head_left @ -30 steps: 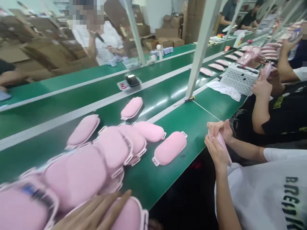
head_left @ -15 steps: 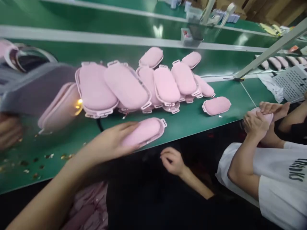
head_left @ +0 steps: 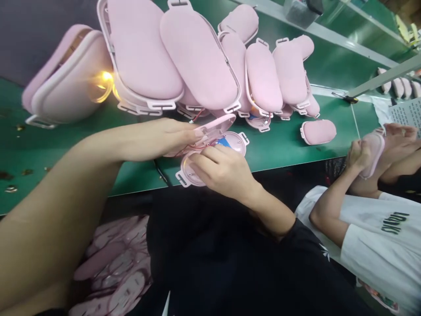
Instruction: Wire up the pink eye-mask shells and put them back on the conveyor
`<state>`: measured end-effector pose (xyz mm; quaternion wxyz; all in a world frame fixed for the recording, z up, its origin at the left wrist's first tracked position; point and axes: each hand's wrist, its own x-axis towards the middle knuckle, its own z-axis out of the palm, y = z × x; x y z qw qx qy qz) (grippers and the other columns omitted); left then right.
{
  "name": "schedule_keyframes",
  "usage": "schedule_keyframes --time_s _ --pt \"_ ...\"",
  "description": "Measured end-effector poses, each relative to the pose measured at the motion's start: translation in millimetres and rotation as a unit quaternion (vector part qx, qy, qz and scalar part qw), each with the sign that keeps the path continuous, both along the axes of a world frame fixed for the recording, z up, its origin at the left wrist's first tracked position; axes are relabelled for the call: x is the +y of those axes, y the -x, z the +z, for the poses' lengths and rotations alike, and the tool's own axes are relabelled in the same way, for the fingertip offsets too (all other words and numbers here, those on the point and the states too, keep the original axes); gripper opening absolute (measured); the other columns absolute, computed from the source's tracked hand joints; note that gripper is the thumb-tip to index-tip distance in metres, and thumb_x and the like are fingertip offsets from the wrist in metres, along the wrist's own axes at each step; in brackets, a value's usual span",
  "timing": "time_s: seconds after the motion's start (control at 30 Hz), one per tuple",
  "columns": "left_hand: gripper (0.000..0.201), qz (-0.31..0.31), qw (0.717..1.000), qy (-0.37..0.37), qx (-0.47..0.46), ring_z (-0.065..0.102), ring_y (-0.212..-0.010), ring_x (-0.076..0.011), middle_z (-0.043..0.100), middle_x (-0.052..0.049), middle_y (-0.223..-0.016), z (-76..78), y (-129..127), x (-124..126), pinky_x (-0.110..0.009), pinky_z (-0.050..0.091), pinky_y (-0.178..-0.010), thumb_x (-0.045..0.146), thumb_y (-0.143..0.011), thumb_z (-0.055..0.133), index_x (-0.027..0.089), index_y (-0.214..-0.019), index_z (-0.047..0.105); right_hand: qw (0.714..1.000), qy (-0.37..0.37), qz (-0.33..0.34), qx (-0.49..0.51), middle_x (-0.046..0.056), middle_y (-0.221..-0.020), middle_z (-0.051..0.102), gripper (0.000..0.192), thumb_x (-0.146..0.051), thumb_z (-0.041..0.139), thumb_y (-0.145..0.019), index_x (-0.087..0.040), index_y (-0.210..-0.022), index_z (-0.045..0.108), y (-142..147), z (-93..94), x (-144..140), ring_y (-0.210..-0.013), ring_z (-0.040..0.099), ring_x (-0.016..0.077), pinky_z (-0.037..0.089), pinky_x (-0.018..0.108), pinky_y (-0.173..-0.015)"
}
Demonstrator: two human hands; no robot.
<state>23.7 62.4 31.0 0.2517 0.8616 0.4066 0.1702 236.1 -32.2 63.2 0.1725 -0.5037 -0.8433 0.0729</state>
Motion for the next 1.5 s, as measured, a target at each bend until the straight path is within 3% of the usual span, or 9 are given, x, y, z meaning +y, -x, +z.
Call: schedule_keyframes --time_s 0.17,0.33,0.43,0.63,0.9,1.03,1.17,1.37,1.5 --pt "0.082 -0.014 0.999 -0.005 -0.033 0.068 -0.135 -0.0271 0.076 -0.011 -0.138 15.9 -2 -5 -0.044 0.057 -0.116 0.079 -0.108 0.029 0.014 -0.143 0.067 0.988 0.033 -0.127 -0.087 0.011 -0.106 0.077 0.031 -0.030 0.050 -0.115 -0.017 -0.108 0.077 1 0.0 14 -0.098 0.067 0.0238 0.049 0.037 -0.084" --pt "0.078 -0.171 0.976 0.136 -0.026 0.079 -0.105 -0.0203 0.078 -0.006 -0.133 30.8 -14 24 -0.032 0.066 -0.088 0.078 -0.107 0.041 0.019 -0.153 0.061 0.989 0.117 -0.064 -0.065 0.016 -0.130 0.074 0.028 -0.019 0.053 -0.112 -0.013 -0.128 0.075 -20 13.7 22 -0.119 0.065 0.0275 0.051 0.042 -0.106" --pt "0.082 -0.127 0.986 0.090 -0.061 0.080 -0.101 -0.0224 0.078 -0.005 -0.132 27.2 -15 8 -0.030 0.066 -0.080 0.084 -0.102 0.045 0.022 -0.152 0.063 0.977 0.207 -0.049 -0.021 0.015 -0.121 0.077 0.025 -0.022 0.056 -0.111 -0.010 -0.122 0.075 -27 23.2 25 -0.106 0.069 0.0241 0.054 0.037 -0.096" --pt "0.066 0.022 0.993 -0.009 -0.114 0.071 -0.133 -0.0263 0.070 -0.008 -0.149 4.2 -6 -58 -0.038 0.058 -0.117 0.071 -0.109 0.050 0.020 -0.149 0.064 0.927 0.337 -0.003 0.165 0.003 -0.110 0.084 0.024 -0.010 0.062 -0.105 -0.017 -0.118 0.079 -38 21.5 25 -0.099 0.076 0.0157 0.056 0.028 -0.093" --pt "0.036 0.067 0.962 -0.220 -0.149 0.078 -0.120 -0.0228 0.079 -0.007 -0.135 -31.1 -20 -63 -0.031 0.062 -0.102 0.034 -0.110 0.064 0.021 -0.144 0.068 0.952 0.303 0.037 0.028 0.008 -0.116 0.077 0.022 -0.011 0.057 -0.107 -0.013 -0.106 0.079 -31 24.0 30 -0.110 0.068 0.0184 0.051 0.032 -0.099" --pt "0.030 0.029 0.965 -0.189 -0.181 0.079 -0.114 -0.0246 0.080 -0.006 -0.132 -22.1 -25 -50 -0.033 0.064 -0.097 0.033 -0.105 0.073 0.026 -0.134 0.076 0.947 0.318 0.013 0.055 0.010 -0.112 0.080 0.021 -0.011 0.057 -0.106 -0.012 -0.111 0.078 -33 26.3 29 -0.102 0.071 0.0187 0.055 0.033 -0.096" --pt "0.031 0.055 0.963 -0.215 -0.150 0.078 -0.115 -0.0223 0.080 -0.011 -0.129 -6.5 -38 -73 -0.033 0.068 -0.099 0.040 -0.111 0.062 0.022 -0.132 0.075 0.943 0.323 0.034 0.079 0.013 -0.119 0.081 0.034 -0.005 0.050 -0.098 -0.016 -0.113 0.078 -37 23.7 18 -0.102 0.076 0.0232 0.061 0.035 -0.088" --pt "0.030 0.136 0.942 -0.279 -0.127 0.076 -0.122 -0.0256 0.077 -0.017 -0.130 -49.2 -64 -93 -0.042 0.070 -0.105 0.039 -0.109 0.063 0.021 -0.129 0.075 0.972 0.194 0.027 0.128 0.012 -0.097 0.076 0.032 -0.019 0.045 -0.100 -0.025 -0.088 0.074 -32 -4.6 21 -0.084 0.076 0.0242 0.066 0.036 -0.073" --pt "0.026 0.074 0.925 -0.341 -0.147 0.078 -0.119 -0.0202 0.080 -0.009 -0.126 -46.2 -62 -74 -0.034 0.067 -0.109 0.038 -0.111 0.060 0.025 -0.125 0.077 0.967 0.224 -0.006 0.125 0.009 -0.085 0.078 0.028 -0.018 0.047 -0.094 -0.026 -0.078 0.068 -32 -1.6 19 -0.073 0.075 0.0236 0.063 0.035 -0.065"
